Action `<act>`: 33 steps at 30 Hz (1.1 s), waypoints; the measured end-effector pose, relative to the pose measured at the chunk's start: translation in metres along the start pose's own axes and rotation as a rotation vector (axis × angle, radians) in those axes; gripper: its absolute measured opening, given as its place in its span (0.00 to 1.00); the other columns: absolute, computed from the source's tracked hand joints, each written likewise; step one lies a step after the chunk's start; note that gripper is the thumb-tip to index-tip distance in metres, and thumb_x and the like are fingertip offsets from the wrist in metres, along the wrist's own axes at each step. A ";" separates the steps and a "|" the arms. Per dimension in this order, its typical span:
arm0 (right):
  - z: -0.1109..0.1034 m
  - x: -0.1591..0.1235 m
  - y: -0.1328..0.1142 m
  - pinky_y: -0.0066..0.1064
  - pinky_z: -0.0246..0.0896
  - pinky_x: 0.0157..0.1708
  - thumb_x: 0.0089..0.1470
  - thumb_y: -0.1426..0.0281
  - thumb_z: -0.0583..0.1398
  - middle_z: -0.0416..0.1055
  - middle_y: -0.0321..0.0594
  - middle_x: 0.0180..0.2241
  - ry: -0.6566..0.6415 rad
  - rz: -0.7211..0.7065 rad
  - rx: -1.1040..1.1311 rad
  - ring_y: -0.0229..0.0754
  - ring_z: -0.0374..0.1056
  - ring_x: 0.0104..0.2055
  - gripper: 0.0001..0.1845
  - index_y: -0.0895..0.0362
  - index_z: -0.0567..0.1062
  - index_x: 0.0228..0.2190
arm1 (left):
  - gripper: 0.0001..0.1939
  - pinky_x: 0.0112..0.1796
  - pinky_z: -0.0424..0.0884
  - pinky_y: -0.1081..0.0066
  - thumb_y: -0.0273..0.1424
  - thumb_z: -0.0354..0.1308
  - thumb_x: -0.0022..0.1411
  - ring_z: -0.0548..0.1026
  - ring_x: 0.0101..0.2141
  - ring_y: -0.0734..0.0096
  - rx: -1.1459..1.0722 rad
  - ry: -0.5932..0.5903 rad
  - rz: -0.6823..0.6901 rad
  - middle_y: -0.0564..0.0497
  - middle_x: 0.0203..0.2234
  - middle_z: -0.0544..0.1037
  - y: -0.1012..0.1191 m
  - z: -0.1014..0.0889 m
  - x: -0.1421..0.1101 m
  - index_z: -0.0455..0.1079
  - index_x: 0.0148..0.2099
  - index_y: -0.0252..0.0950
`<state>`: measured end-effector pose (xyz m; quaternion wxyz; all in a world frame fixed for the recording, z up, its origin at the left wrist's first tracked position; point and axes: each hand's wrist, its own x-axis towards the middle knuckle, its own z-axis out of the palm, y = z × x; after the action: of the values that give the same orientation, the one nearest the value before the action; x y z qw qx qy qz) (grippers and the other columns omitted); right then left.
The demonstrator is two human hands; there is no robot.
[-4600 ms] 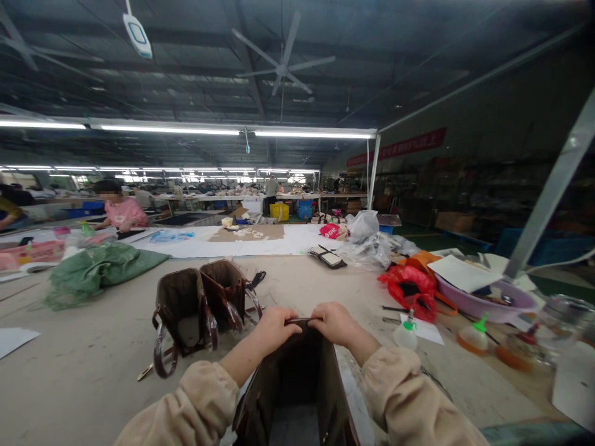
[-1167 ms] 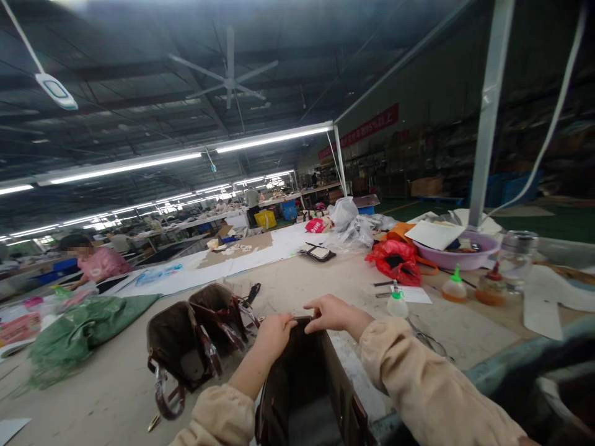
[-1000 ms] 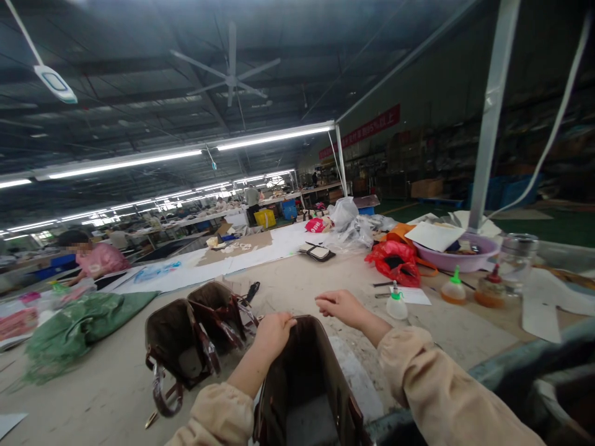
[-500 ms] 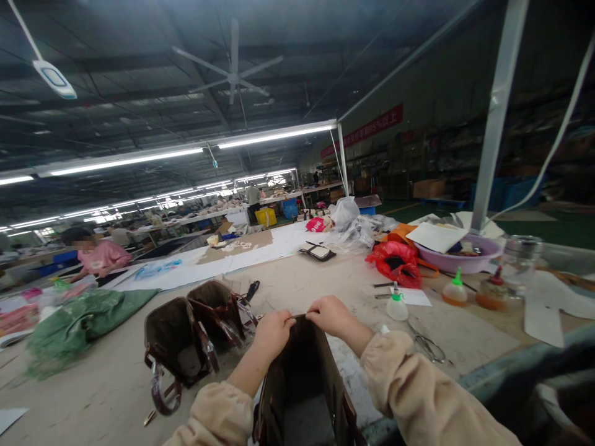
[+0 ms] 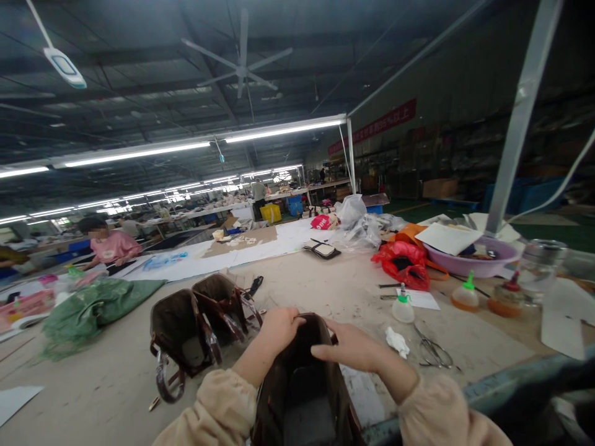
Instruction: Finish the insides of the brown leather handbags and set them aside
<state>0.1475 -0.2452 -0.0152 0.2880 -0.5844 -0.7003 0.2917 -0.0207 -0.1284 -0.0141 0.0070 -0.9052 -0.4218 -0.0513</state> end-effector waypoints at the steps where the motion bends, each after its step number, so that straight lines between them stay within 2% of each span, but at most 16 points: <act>1: 0.003 -0.011 -0.001 0.30 0.60 0.37 0.42 0.56 0.59 0.71 0.39 0.43 0.002 -0.004 -0.017 0.44 0.67 0.40 0.38 0.50 0.56 0.55 | 0.20 0.33 0.64 0.69 0.43 0.44 0.59 0.73 0.33 0.64 0.024 -0.001 -0.028 0.45 0.28 0.76 0.001 0.001 0.002 0.71 0.33 0.36; 3: 0.009 -0.026 -0.002 0.30 0.60 0.35 0.41 0.61 0.60 0.72 0.40 0.41 0.041 0.038 -0.110 0.46 0.68 0.39 0.42 0.50 0.51 0.57 | 0.20 0.34 0.64 0.67 0.43 0.44 0.59 0.73 0.33 0.63 0.056 -0.001 -0.090 0.44 0.29 0.76 0.002 0.001 0.006 0.71 0.34 0.36; 4: 0.011 -0.031 -0.001 0.30 0.60 0.35 0.43 0.64 0.59 0.72 0.41 0.39 0.067 0.066 -0.168 0.46 0.68 0.38 0.39 0.51 0.52 0.56 | 0.20 0.34 0.64 0.67 0.43 0.44 0.59 0.73 0.33 0.63 0.065 0.001 -0.125 0.44 0.29 0.76 0.002 0.002 0.007 0.71 0.34 0.35; 7: 0.005 -0.030 0.007 0.30 0.58 0.33 0.47 0.73 0.53 0.73 0.42 0.35 0.125 0.120 -0.346 0.45 0.69 0.37 0.27 0.51 0.62 0.50 | 0.20 0.34 0.64 0.67 0.44 0.44 0.59 0.72 0.33 0.63 0.076 0.014 -0.208 0.44 0.30 0.75 0.000 0.000 0.008 0.71 0.34 0.36; 9: -0.004 -0.023 0.016 0.29 0.58 0.32 0.47 0.76 0.51 0.73 0.42 0.34 0.132 0.144 -0.455 0.45 0.69 0.37 0.22 0.51 0.66 0.46 | 0.19 0.35 0.64 0.68 0.44 0.45 0.58 0.72 0.34 0.63 0.072 0.008 -0.227 0.45 0.30 0.76 -0.002 -0.003 0.008 0.71 0.34 0.36; 11: -0.010 -0.015 0.023 0.29 0.57 0.31 0.47 0.76 0.51 0.73 0.42 0.33 0.131 0.163 -0.540 0.45 0.69 0.37 0.22 0.52 0.67 0.45 | 0.16 0.35 0.63 0.70 0.43 0.49 0.56 0.72 0.35 0.64 0.042 -0.017 -0.213 0.47 0.31 0.76 -0.005 -0.007 0.008 0.71 0.35 0.37; 13: -0.007 -0.009 0.025 0.29 0.58 0.30 0.47 0.78 0.51 0.73 0.43 0.33 0.166 0.187 -0.610 0.45 0.69 0.36 0.24 0.54 0.64 0.48 | 0.15 0.34 0.63 0.72 0.42 0.51 0.55 0.72 0.35 0.66 -0.011 -0.053 -0.165 0.48 0.31 0.76 -0.007 -0.010 0.012 0.71 0.36 0.38; 17: 0.024 -0.003 0.016 0.32 0.60 0.32 0.44 0.84 0.49 0.69 0.50 0.40 0.323 0.215 -0.750 0.45 0.68 0.37 0.32 0.61 0.58 0.53 | 0.17 0.31 0.62 0.73 0.43 0.50 0.55 0.72 0.32 0.67 -0.091 -0.112 -0.060 0.48 0.28 0.76 -0.009 -0.012 0.027 0.72 0.35 0.37; 20: 0.049 0.000 0.012 0.35 0.60 0.39 0.46 0.82 0.50 0.65 0.52 0.46 0.411 0.114 -0.788 0.47 0.64 0.42 0.31 0.61 0.59 0.53 | 0.15 0.28 0.60 0.74 0.41 0.51 0.54 0.71 0.28 0.69 -0.115 -0.119 -0.030 0.49 0.26 0.75 -0.010 -0.010 0.038 0.73 0.32 0.36; 22: 0.056 0.000 0.016 0.37 0.58 0.42 0.48 0.78 0.51 0.63 0.50 0.48 0.464 0.058 -0.785 0.48 0.63 0.45 0.28 0.58 0.60 0.53 | 0.14 0.26 0.59 0.75 0.39 0.52 0.54 0.69 0.26 0.72 -0.138 -0.143 -0.042 0.50 0.23 0.74 -0.012 -0.008 0.042 0.73 0.30 0.35; 25: 0.054 0.000 0.027 0.37 0.58 0.42 0.52 0.73 0.51 0.64 0.47 0.48 0.510 0.030 -0.769 0.46 0.63 0.44 0.24 0.54 0.61 0.52 | 0.13 0.24 0.57 0.76 0.38 0.53 0.53 0.67 0.23 0.74 -0.190 -0.174 -0.071 0.53 0.19 0.72 -0.018 -0.005 0.043 0.72 0.28 0.34; 28: 0.049 0.000 0.031 0.37 0.58 0.42 0.52 0.74 0.51 0.65 0.46 0.47 0.522 0.012 -0.756 0.45 0.63 0.44 0.24 0.52 0.62 0.52 | 0.14 0.23 0.55 0.76 0.39 0.53 0.52 0.66 0.22 0.75 -0.217 -0.140 -0.059 0.54 0.18 0.71 -0.024 0.001 0.041 0.73 0.27 0.34; 33: 0.062 0.006 0.009 0.43 0.51 0.51 0.49 0.76 0.52 0.61 0.48 0.51 0.577 -0.002 -0.704 0.51 0.56 0.52 0.23 0.57 0.66 0.49 | 0.13 0.22 0.54 0.76 0.41 0.54 0.51 0.66 0.22 0.75 -0.225 -0.095 -0.118 0.55 0.17 0.71 -0.026 0.009 0.041 0.73 0.28 0.37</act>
<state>0.1066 -0.2426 -0.0624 0.2554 -0.7035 -0.6485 -0.1390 -0.0141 -0.0798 -0.0199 -0.1177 -0.8753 -0.4657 -0.0557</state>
